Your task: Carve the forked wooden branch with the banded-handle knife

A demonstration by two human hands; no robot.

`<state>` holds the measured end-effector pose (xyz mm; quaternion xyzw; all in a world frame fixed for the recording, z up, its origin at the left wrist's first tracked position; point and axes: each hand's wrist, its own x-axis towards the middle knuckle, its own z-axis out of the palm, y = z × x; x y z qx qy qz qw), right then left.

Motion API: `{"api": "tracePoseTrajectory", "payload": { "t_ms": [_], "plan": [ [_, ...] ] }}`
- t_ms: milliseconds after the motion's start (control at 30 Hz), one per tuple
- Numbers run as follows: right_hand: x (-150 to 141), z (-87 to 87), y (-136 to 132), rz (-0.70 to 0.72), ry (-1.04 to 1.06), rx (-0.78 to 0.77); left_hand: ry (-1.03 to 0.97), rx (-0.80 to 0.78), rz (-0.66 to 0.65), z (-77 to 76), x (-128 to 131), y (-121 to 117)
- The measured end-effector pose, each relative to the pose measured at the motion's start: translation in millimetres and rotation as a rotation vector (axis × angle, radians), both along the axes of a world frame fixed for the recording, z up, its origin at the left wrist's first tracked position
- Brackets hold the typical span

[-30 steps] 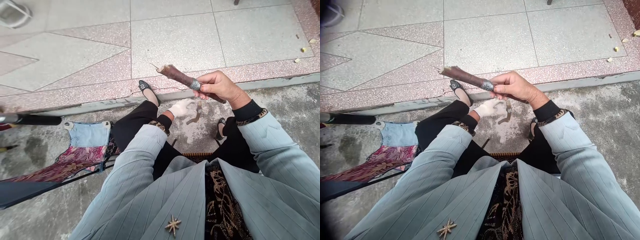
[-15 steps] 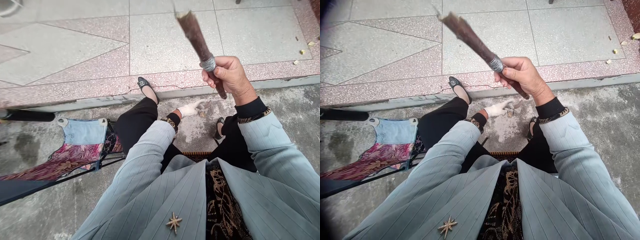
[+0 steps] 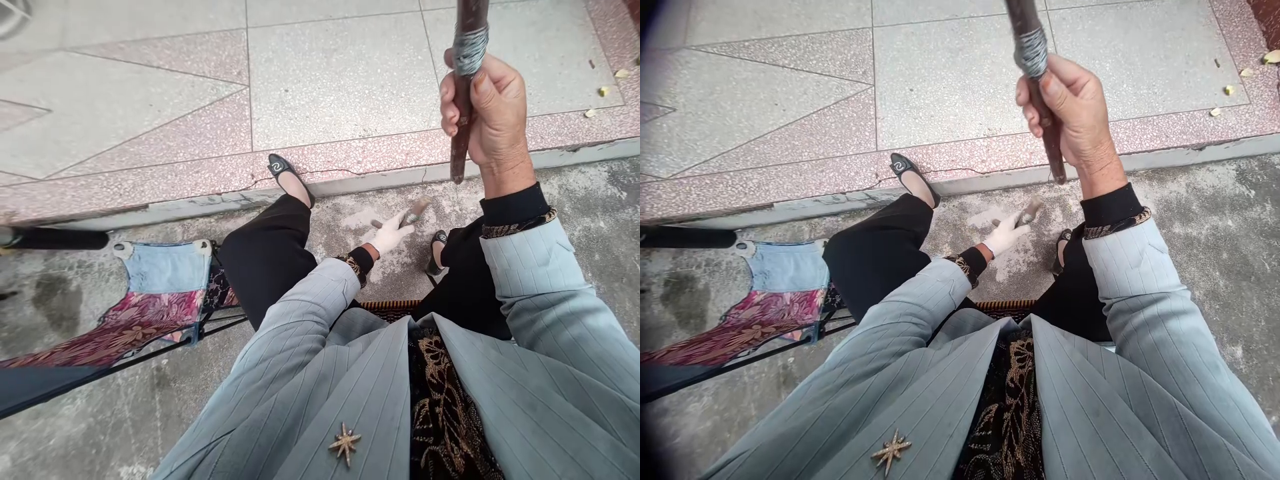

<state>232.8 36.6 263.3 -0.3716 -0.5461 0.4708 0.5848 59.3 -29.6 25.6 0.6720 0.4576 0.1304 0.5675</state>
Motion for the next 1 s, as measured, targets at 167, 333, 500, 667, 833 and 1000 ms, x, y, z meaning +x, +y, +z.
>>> {"api": "tracePoseTrajectory", "payload": {
  "t_ms": [167, 333, 500, 667, 833, 1000],
  "plan": [
    [11.6, -10.0, 14.4, -0.036, -0.104, -0.064, 0.419, 0.501, -0.375, 16.4, -13.4, 19.9],
    [-10.2, -35.5, 32.6, 0.132, -0.144, -0.127, 0.553, 0.610, -0.589, 32.7, 0.6, 8.3],
    [-43.3, -32.1, 19.5, 0.343, -0.196, -0.120, 0.434, 0.153, -0.379, 22.3, 12.6, -1.4],
    [-43.9, -7.8, -18.9, 0.546, -0.236, -0.123, 0.226, -0.129, -0.158, -2.3, -7.1, 5.8],
    [-12.6, -4.6, -25.2, 0.355, -0.002, -0.037, -0.123, -0.375, 0.140, -25.0, -32.6, 11.1],
    [4.9, -6.3, -18.2, 0.219, 0.066, -0.006, -0.344, -0.446, 0.381, -43.1, -37.5, 7.4]
  ]
}}
